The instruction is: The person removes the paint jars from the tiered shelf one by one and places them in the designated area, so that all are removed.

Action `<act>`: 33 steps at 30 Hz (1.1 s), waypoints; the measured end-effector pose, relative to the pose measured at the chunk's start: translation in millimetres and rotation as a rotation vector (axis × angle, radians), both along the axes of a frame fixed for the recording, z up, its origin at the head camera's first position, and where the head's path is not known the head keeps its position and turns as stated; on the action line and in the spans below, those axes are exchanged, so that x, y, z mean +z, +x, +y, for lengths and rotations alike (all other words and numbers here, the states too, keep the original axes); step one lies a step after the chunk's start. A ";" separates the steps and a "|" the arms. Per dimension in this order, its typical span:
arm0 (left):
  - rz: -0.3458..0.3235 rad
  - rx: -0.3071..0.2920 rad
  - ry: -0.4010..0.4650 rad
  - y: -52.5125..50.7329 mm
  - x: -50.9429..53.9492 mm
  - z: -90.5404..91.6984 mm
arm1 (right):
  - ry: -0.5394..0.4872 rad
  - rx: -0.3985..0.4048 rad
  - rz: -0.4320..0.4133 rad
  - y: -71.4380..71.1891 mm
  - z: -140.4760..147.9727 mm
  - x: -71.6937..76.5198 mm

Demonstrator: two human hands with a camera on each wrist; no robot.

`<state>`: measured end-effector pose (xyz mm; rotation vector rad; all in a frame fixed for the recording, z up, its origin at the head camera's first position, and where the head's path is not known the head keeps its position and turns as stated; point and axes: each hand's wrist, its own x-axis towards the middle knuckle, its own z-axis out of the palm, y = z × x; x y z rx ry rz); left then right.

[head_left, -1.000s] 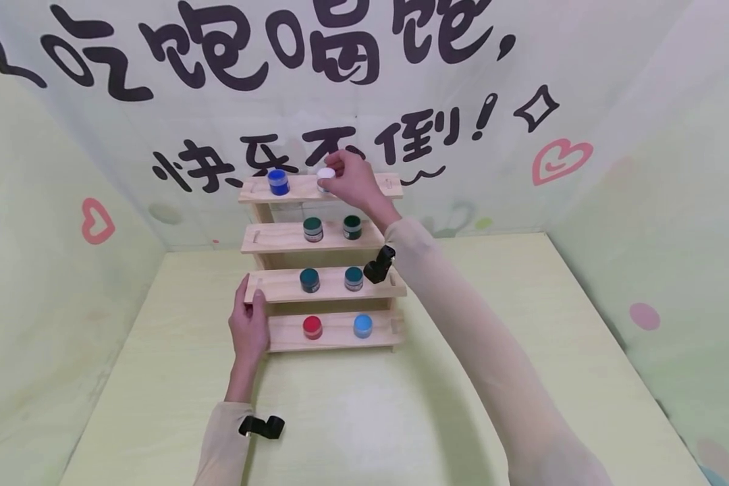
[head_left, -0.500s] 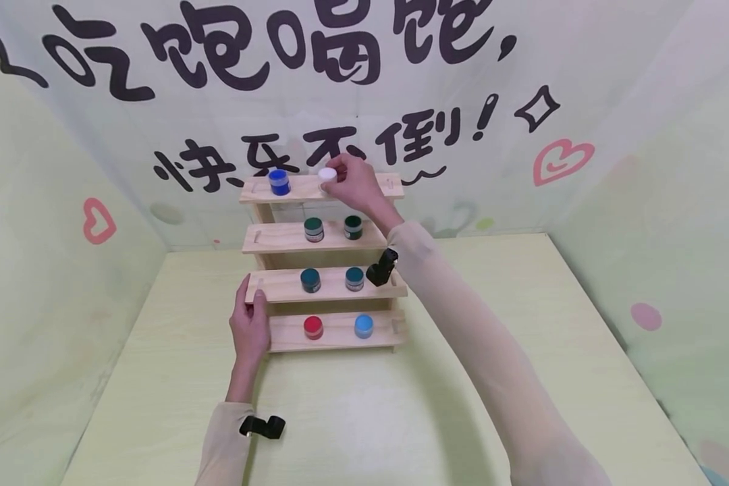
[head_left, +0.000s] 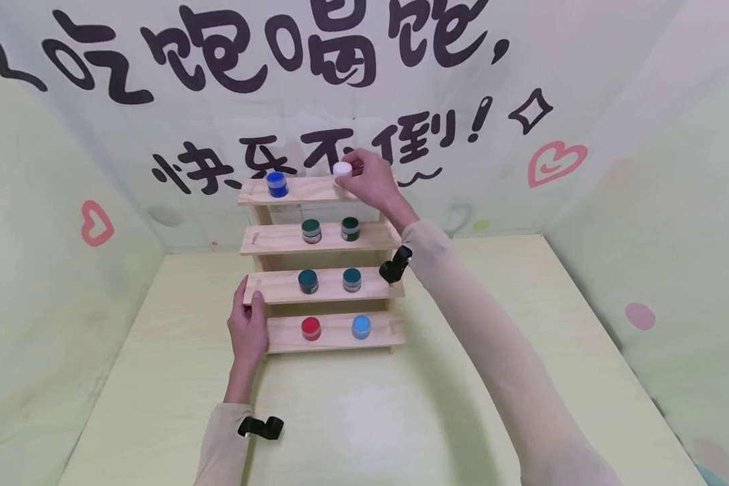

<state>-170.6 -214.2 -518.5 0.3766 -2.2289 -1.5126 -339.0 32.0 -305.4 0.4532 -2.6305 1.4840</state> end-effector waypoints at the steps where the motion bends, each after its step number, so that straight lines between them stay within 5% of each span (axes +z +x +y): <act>1: 0.002 -0.001 0.002 -0.3 -0.6 -0.1 | 0.002 -0.008 0.009 0.0 3.0 -0.1; 33: -0.001 0.003 -0.012 0.8 1.6 -0.2 | -0.257 -0.295 0.196 -0.5 74.0 -19.3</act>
